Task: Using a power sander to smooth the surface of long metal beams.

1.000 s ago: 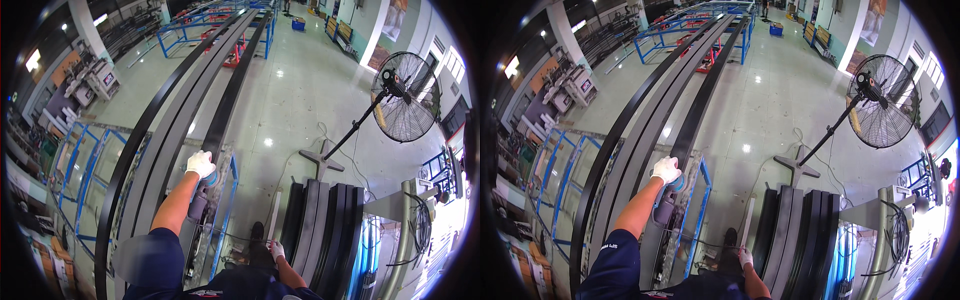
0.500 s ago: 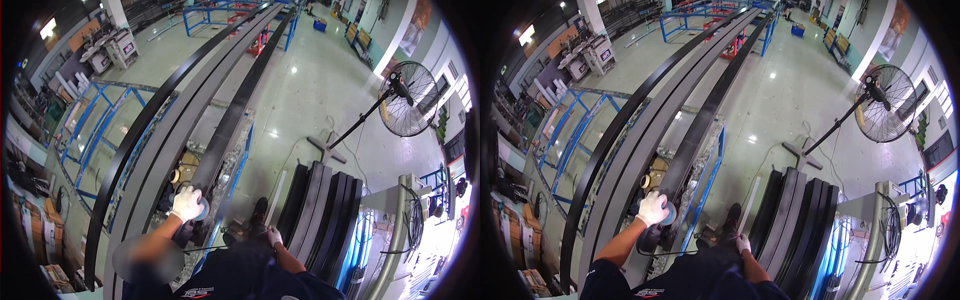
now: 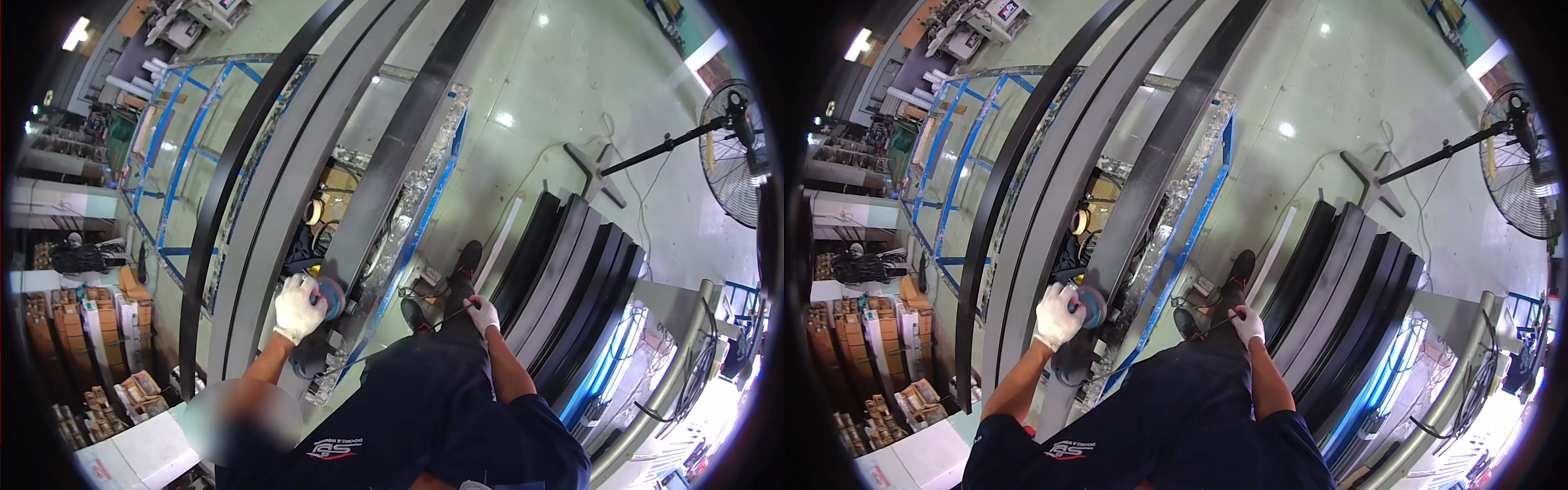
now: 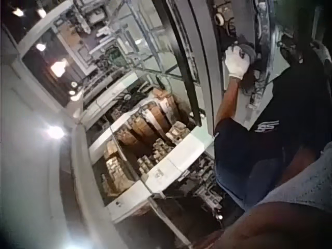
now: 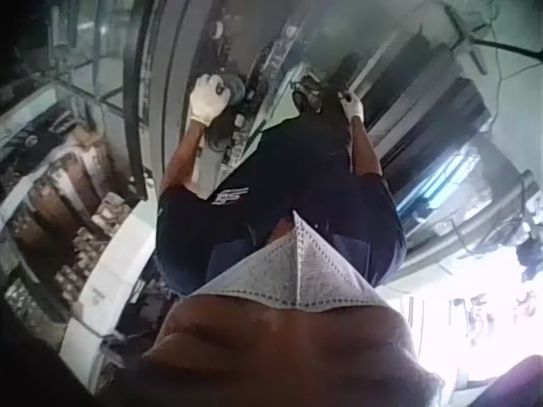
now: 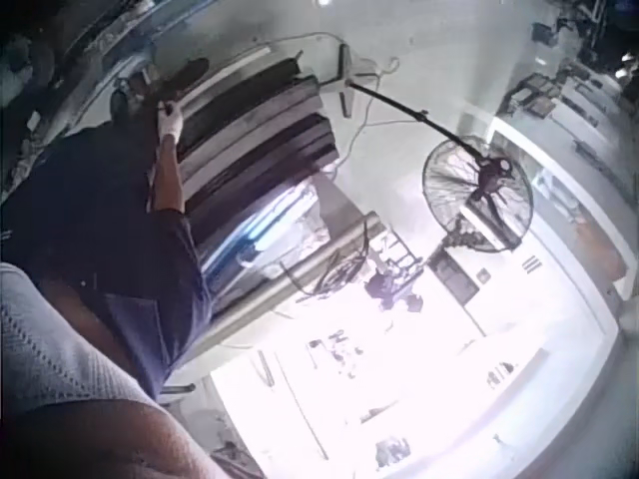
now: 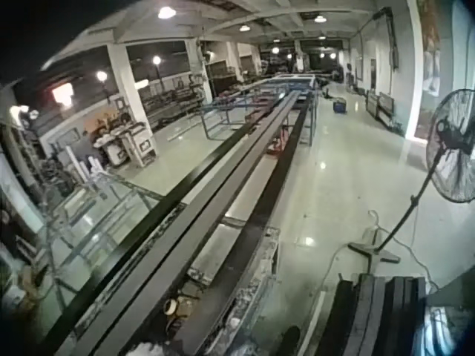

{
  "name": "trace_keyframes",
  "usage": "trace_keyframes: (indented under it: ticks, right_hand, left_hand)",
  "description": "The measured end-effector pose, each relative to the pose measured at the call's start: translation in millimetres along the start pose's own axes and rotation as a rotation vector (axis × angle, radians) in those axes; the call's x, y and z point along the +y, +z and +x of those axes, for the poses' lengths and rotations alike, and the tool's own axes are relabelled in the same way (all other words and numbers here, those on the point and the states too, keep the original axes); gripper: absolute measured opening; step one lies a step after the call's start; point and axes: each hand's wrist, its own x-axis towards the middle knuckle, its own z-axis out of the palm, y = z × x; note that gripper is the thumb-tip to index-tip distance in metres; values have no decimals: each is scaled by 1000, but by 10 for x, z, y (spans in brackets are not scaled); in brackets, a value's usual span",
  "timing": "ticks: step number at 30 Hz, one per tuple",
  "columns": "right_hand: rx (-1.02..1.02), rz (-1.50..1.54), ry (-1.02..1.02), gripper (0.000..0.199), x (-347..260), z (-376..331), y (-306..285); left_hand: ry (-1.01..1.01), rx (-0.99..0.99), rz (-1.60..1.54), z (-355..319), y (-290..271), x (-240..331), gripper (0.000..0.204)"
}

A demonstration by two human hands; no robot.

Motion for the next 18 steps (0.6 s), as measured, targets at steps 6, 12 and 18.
trace_keyframes:
  ticks: [6,12,18]
  right_hand:
    - [39,203,116,53,17,567,-234]
    - [68,669,274,41,651,1295,-391]
    - [134,370,269,41,571,1350,-605]
  left_hand:
    - [316,56,36,1698,-39,742,23]
    - [380,-33,108,4156,-37,1921,23]
    - [334,-40,139,6389,-60,2836,37]
